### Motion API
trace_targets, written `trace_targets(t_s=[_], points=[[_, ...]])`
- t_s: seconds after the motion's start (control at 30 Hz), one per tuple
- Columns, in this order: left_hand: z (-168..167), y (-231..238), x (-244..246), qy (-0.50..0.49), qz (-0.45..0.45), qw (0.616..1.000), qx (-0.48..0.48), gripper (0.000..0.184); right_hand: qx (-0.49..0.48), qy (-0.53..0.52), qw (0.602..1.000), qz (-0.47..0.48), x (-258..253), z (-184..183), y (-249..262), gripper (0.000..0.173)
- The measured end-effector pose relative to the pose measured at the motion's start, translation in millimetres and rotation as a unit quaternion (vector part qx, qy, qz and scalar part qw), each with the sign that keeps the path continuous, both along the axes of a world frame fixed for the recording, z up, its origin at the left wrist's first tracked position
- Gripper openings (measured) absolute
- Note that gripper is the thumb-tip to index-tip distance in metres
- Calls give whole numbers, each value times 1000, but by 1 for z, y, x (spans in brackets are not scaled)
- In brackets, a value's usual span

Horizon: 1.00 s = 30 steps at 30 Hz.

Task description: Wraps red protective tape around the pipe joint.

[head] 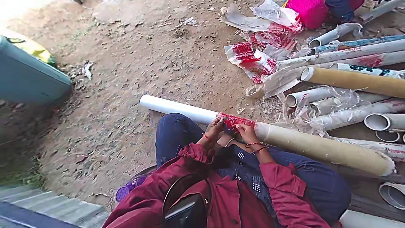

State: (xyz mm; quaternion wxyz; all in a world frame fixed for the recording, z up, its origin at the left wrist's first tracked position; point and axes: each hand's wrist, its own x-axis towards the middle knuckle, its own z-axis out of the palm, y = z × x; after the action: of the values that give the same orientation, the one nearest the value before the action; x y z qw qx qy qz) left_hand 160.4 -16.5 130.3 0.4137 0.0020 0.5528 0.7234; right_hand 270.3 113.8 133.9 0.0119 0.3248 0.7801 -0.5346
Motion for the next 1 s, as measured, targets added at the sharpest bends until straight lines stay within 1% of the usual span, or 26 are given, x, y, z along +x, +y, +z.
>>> trace_targets(t_s=[0.03, 0.1, 0.13, 0.17, 0.23, 0.3, 0.37, 0.47, 0.53, 0.6, 0.67, 0.7, 0.73, 0.77, 0.8, 0.83, 0.87, 0.9, 0.93, 1.0], points=[[2, -2, 7, 9, -20, 1000, 5, 20, -94, 23, 995, -4, -1, 4, -10, 34], [1, -5, 13, 23, -42, 999, 18, 18, -276, 56, 959, -41, -3, 7, -25, 35], [1, -6, 14, 21, -48, 998, 26, 18, -330, 61, 940, -64, -3, 9, -30, 32], [2, -7, 14, 12, -52, 998, 34, 17, -360, 61, 926, -90, -3, 13, -34, 28], [6, -8, 13, -8, -58, 997, 46, 17, -383, 71, 911, -137, -2, 17, -35, 22], [17, -8, 9, -29, -52, 998, 35, 27, -363, 100, 913, -155, -1, 20, -30, 17], [29, -11, 4, -41, -58, 997, 1, 31, -314, 128, 928, -155, 0, 25, -27, 15], [40, -20, -3, -17, -101, 994, -31, 38, -240, 155, 949, -133, 1, 27, -27, 15], [42, -25, -5, 11, -120, 992, -35, 34, -204, 163, 959, -115, 1, 25, -28, 15], [45, -26, -5, 44, -114, 991, -51, 22, -170, 157, 969, -88, 2, 24, -29, 16], [44, -25, -10, 96, -114, 986, -72, 17, -122, 130, 984, -23, 4, 26, -26, 17], [43, -26, -15, 129, -129, 979, -86, 17, -95, 103, 990, 33, 7, 29, -22, 17], [42, -26, -21, 168, -160, 967, -104, 18, -78, 68, 990, 100, 9, 32, -17, 17], [42, -27, -27, 213, -210, 945, -129, 22, -75, 31, 984, 159, 11, 36, -14, 17], [44, -27, -33, 252, -272, 916, -153, 27, -86, 8, 978, 192, 11, 39, -12, 16], [44, -25, -36, 275, -326, 889, -169, 31, -110, 0, 975, 193, 11, 39, -13, 15], [42, -22, -38, 283, -356, 874, -174, 33, -141, 5, 976, 168, 11, 37, -15, 16], [37, -19, -38, 280, -365, 872, -169, 33, -163, 11, 977, 134, 10, 34, -18, 18], [28, -17, -35, 269, -353, 882, -159, 33, -167, 10, 980, 105, 9, 29, -20, 20], [7, -15, -28, 232, -309, 909, -157, 36, -138, -27, 988, 63, 7, 19, -22, 21]])
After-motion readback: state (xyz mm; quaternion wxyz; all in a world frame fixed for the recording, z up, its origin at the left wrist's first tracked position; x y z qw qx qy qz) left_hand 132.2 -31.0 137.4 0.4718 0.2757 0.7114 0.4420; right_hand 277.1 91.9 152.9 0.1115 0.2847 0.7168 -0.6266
